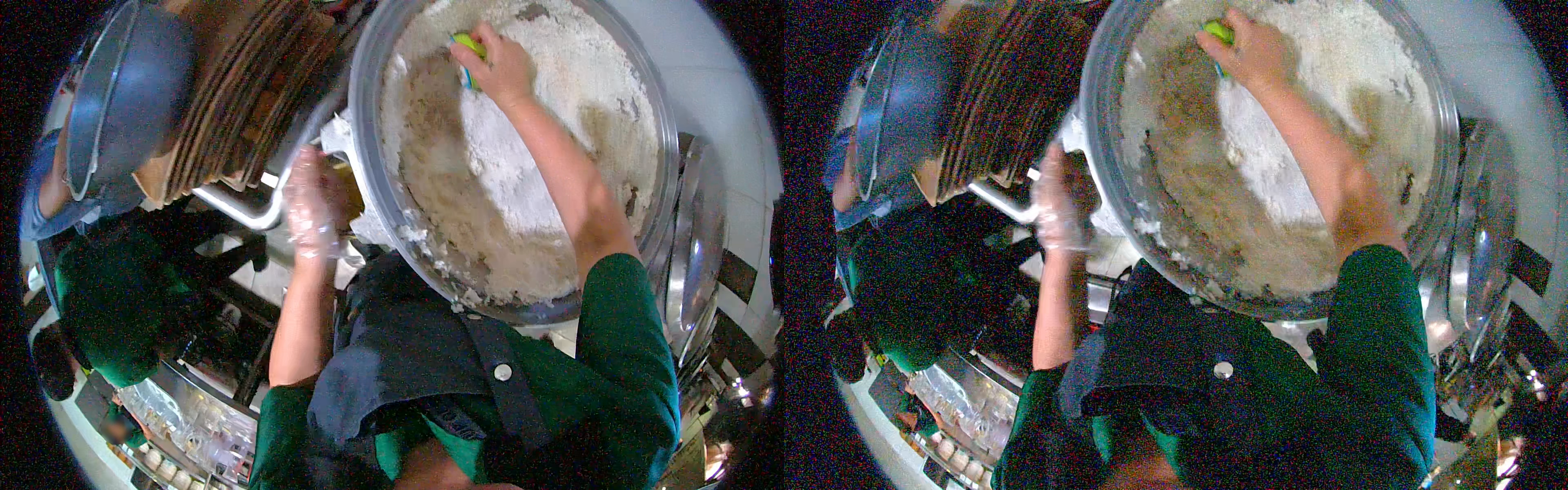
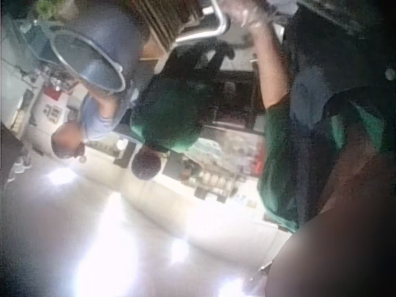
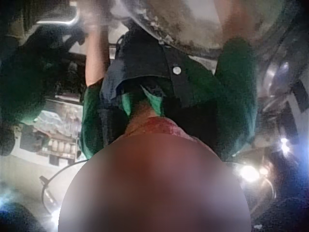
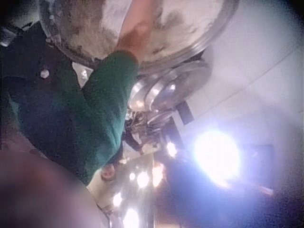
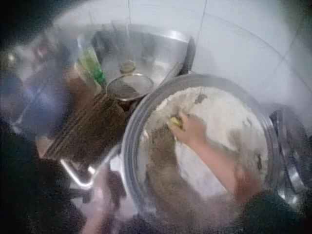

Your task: The person scoops cooked rice from a large metal pot into a smaller bowl using a plastic scoop. They then walk to a counter and place the bowl of rice on a plate.

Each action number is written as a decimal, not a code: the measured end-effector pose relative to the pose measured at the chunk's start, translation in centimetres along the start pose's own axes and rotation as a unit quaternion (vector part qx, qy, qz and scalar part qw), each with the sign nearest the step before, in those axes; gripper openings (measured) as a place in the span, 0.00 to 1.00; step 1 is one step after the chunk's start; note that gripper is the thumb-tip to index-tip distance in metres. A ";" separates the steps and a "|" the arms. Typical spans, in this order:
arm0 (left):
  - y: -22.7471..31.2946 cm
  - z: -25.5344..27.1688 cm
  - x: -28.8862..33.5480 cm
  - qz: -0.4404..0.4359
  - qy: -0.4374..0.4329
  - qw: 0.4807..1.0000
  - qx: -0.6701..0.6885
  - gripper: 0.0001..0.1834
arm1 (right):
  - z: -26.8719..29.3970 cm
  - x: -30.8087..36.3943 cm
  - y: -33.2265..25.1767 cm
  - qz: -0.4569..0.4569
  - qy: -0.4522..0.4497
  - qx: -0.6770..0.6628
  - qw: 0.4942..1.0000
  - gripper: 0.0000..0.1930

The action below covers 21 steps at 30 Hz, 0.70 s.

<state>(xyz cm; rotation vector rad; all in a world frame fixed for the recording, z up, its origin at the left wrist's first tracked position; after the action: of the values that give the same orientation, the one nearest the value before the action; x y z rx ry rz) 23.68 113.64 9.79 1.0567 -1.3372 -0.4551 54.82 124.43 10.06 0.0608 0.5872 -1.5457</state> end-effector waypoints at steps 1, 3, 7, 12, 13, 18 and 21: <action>1.1 0.1 1.0 -0.045 -0.025 0.998 0.022 0.18 | 0.2 0.2 -0.5 0.025 0.012 -0.004 1.000 0.26; 2.2 0.1 1.8 -0.073 -0.026 0.997 0.018 0.18 | -0.1 0.4 -0.6 0.001 -0.013 -0.012 1.000 0.26; 3.2 0.0 2.0 -0.110 -0.003 0.991 -0.075 0.17 | -0.5 0.6 -1.3 -0.019 -0.012 -0.057 0.998 0.27; 2.8 0.1 1.3 -0.095 0.006 0.992 -0.080 0.16 | -1.7 1.5 -2.6 -0.017 -0.066 -0.062 0.996 0.26; 3.8 -0.5 1.7 -0.180 -0.024 0.976 -0.119 0.18 | -1.8 1.9 -3.0 -0.012 -0.079 -0.069 0.994 0.26; 3.6 -0.1 2.4 -0.155 -0.018 0.984 -0.081 0.18 | -0.7 4.1 -5.8 0.064 -0.120 -0.029 0.990 0.27; 3.7 -0.4 2.5 -0.176 -0.049 0.981 -0.069 0.19 | -0.4 6.5 -8.2 0.169 -0.171 -0.025 0.970 0.28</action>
<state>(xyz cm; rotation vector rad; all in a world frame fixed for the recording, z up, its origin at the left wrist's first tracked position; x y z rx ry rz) 23.59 113.64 14.24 1.1690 -1.1862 -0.8614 46.39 118.21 9.83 -0.1375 0.3204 -1.1730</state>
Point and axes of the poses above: each hand's wrist, its own x-axis away from the middle knuckle, its own z-axis out of the back of the hand, y = z × x, the point moved 7 cm from there along -x, towards the middle knuckle, and after that the axes turned 4 degrees about x, right-handed, at the moved point
